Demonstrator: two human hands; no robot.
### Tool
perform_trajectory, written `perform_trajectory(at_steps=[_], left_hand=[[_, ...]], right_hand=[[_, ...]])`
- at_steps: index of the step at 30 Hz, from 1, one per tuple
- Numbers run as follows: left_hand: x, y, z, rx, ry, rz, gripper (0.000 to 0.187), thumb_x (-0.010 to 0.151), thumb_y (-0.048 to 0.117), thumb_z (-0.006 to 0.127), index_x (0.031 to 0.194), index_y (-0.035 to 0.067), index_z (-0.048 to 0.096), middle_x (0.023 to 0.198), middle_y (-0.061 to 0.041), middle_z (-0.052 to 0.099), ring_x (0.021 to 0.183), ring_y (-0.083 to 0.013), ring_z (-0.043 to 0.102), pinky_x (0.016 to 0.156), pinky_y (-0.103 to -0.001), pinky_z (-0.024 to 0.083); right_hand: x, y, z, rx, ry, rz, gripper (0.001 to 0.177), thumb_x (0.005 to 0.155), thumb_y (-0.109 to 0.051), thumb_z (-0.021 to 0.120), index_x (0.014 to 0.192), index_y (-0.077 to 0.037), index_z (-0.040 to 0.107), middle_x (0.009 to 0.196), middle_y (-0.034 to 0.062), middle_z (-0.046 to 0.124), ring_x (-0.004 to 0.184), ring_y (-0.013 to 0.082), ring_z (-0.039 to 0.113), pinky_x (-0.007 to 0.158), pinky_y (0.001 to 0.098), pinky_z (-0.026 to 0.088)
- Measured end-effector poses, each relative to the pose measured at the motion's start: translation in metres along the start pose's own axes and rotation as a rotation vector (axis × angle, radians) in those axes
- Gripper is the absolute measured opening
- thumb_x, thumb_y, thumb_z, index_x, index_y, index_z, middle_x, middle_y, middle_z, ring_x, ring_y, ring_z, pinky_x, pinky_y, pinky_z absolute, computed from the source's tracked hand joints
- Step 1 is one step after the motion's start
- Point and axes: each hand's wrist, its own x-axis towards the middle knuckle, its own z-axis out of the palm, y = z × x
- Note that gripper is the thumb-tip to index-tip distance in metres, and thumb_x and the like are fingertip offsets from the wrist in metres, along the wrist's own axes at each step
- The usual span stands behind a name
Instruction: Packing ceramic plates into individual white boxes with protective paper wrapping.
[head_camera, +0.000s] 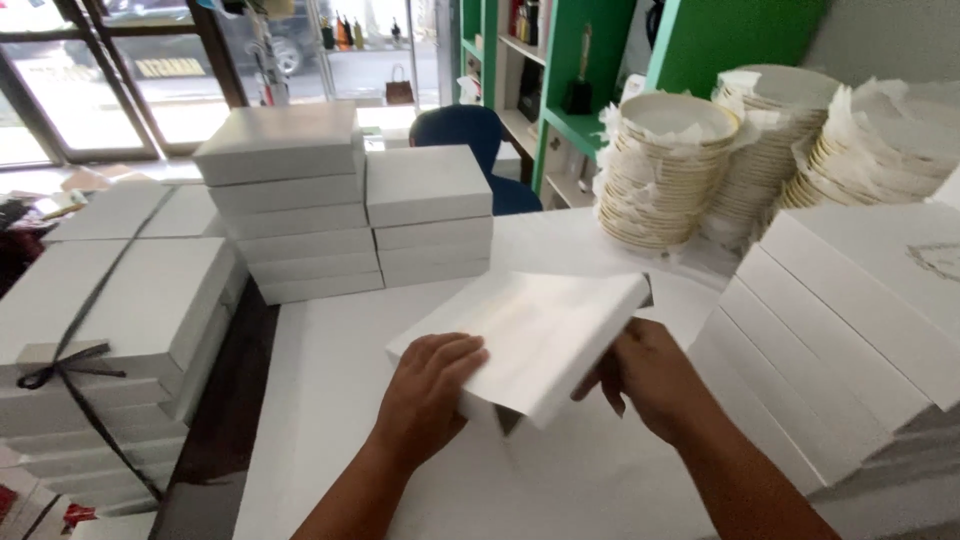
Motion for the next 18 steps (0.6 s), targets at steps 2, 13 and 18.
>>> perform_trajectory(at_steps=[2,13,18], left_hand=[[-0.006,-0.005,-0.004,-0.061,0.012,-0.085,0.042,0.092,0.009,0.073,0.13,0.009,0.056,0.132,-0.012,0.066,0.119,-0.0327,0.064,0.102,-0.047,0.051],[0.011,-0.019,-0.054,-0.62,-0.002,-1.27,0.068,0.072,0.03,0.082,0.132,0.01,0.058,0.119,-0.007,0.075,0.113,-0.0215,0.073,0.09,-0.036,0.06],[0.011,-0.023,-0.052,-0.733,-0.027,-1.312,0.067,0.075,0.022,0.08,0.137,0.01,0.056,0.125,-0.008,0.075,0.117,-0.0225,0.072,0.096,-0.038,0.061]], right_hand=[[-0.006,-0.006,0.002,0.011,-0.016,-0.015,0.042,0.104,-0.017,0.041,0.091,0.015,0.064,0.082,0.0296,0.069,0.059,0.0418,0.075,0.034,0.034,0.035],[0.107,0.061,0.046,-0.055,-0.121,-0.524,0.101,0.063,-0.066,0.074,0.141,-0.007,0.052,0.133,0.0125,0.066,0.122,0.0277,0.066,0.097,0.0437,0.059],[0.109,0.077,0.06,0.066,-0.102,-0.341,0.068,0.063,-0.041,0.084,0.119,-0.005,0.068,0.106,0.0113,0.076,0.101,0.0287,0.076,0.079,0.0433,0.066]])
